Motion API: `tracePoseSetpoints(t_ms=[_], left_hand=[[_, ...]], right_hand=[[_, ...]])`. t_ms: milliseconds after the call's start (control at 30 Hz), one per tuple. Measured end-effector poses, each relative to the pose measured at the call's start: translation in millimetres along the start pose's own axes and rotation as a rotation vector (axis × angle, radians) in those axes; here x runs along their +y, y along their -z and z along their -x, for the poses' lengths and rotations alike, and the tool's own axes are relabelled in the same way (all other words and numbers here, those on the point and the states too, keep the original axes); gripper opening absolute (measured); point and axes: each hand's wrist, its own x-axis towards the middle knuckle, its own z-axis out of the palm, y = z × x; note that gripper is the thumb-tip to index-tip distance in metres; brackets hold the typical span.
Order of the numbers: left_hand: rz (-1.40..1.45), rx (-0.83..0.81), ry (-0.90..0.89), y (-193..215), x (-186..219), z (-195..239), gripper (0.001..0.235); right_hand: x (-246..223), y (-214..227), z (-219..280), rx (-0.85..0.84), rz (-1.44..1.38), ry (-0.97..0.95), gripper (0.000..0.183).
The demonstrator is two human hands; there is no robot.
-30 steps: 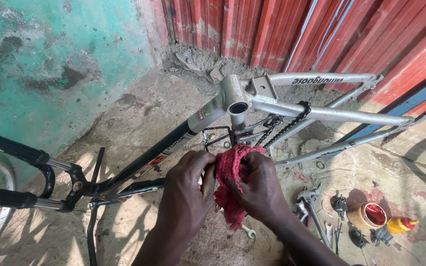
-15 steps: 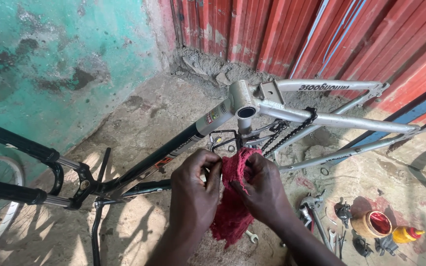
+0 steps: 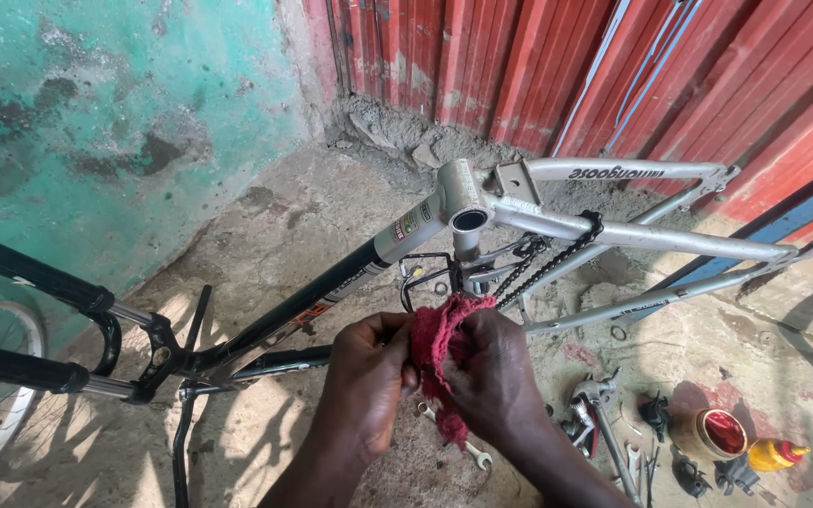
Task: The person cleans a bicycle bottom bracket shell with a red cloth, then inserts a bearing and a black cylindrical part into the shell. They use a wrench to tighten the part and continue assembling the bottom bracket components.
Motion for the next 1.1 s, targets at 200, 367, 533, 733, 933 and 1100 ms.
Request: tracePoseSetpoints(t_ms=[200,367,533,733,933,1100], left_hand=[[-1.024,0.056,-0.766,-3.8,2.9,1.2,0.015],[-0.461,0.073,-0.315,-6.9,3.5,7.8,0.01],[0.149,0.003,-0.025,-0.5,-16.9,-1.2,0.011],[0.16,-0.006,-0.139,3.9,-17.2,-6.1,0.011],[0.148,0.082,-0.103,6.2,6.8,3.9,0.013],[-0.1,0.113,-0.225,4.1,10.9,8.8,0.013]], right_hand=[[-4.3,15.5,-12.5,-0.168,0.055,0.058,0.008],[-3.4,4.8,-2.1,-0.039,0.006,0.012,0.013],[-12.9,3.3,-0.8,-0.005,-0.044,0.103,0.011],[-13.1,8.4,-2.0,-0.108,-0.153,-0.06,0.01],[2.1,14.9,0.7,0.012,-0.615,-0.39,0.023],[-12.3,9.7,1.2,-0.034,-0.829,-0.577,0.038]])
